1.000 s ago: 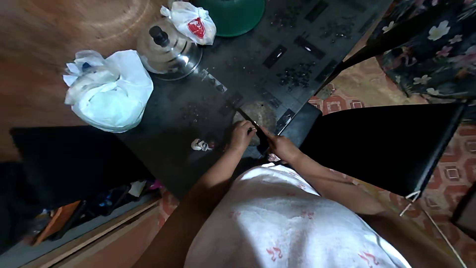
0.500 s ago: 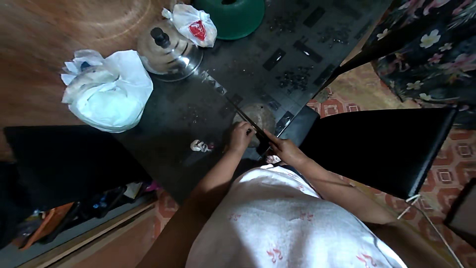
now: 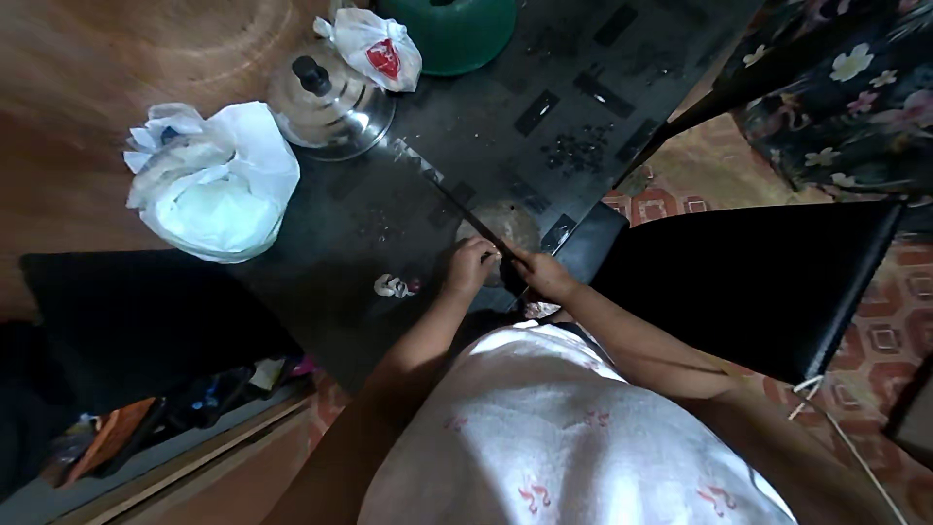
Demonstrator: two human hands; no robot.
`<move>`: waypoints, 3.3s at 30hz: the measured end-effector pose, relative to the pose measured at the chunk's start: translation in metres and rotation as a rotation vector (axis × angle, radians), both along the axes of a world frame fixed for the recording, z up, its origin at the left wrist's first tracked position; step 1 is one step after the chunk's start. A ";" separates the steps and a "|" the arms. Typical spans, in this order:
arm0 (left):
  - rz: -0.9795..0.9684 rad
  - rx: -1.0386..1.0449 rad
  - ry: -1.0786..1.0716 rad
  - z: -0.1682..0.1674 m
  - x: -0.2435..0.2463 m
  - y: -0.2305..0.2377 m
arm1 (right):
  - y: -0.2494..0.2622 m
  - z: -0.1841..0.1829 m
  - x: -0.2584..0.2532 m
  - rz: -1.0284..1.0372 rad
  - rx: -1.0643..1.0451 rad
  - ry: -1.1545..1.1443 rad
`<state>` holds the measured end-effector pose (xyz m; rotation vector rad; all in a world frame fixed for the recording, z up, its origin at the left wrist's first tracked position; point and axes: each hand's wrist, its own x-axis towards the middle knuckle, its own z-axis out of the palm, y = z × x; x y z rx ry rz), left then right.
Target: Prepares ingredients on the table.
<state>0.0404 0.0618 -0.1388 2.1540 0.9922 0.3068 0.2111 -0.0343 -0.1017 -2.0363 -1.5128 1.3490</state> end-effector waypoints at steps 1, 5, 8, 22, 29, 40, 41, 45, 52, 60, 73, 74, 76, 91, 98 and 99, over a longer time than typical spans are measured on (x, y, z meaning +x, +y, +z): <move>0.013 -0.016 0.003 0.002 0.001 0.000 | -0.002 0.000 0.002 -0.014 0.026 0.012; 0.069 -0.057 0.000 0.002 0.002 -0.003 | -0.012 0.009 0.002 -0.033 0.053 -0.013; 0.076 -0.062 0.008 0.003 0.002 -0.001 | -0.016 0.013 0.002 -0.002 0.044 -0.038; 0.046 -0.049 0.007 -0.002 0.000 0.004 | -0.017 0.008 -0.005 0.003 0.016 -0.041; 0.032 -0.067 0.016 0.002 -0.004 0.003 | 0.016 0.003 -0.019 0.012 -0.035 -0.079; 0.068 -0.096 -0.038 -0.002 -0.004 0.004 | -0.005 0.015 -0.005 -0.037 0.023 -0.010; 0.072 -0.091 -0.036 -0.002 -0.004 0.004 | -0.008 0.015 -0.005 -0.032 0.021 -0.010; 0.077 -0.089 -0.036 -0.004 -0.004 0.003 | -0.014 0.012 -0.007 -0.033 0.009 0.007; 0.082 -0.080 -0.028 -0.003 -0.005 0.003 | -0.012 0.009 -0.011 -0.020 -0.022 -0.017; 0.083 -0.091 0.008 0.002 -0.004 0.002 | 0.020 -0.005 -0.021 -0.021 0.036 -0.047; 0.088 -0.091 -0.053 -0.004 -0.007 0.002 | -0.006 0.006 -0.010 -0.102 0.002 0.065; 0.092 -0.086 -0.054 -0.005 -0.007 0.001 | -0.007 0.004 -0.011 -0.098 0.003 0.068; 0.098 -0.078 -0.055 -0.006 -0.007 0.001 | -0.008 0.001 -0.012 -0.098 0.008 0.075; 0.084 -0.086 -0.014 -0.004 -0.008 0.002 | 0.022 -0.005 -0.025 -0.090 0.014 0.026; -0.003 -0.117 0.065 0.010 -0.008 0.006 | 0.003 0.009 0.000 -0.229 0.056 0.239; -0.025 -0.113 0.082 0.012 -0.006 0.008 | -0.003 0.012 0.006 -0.253 0.064 0.259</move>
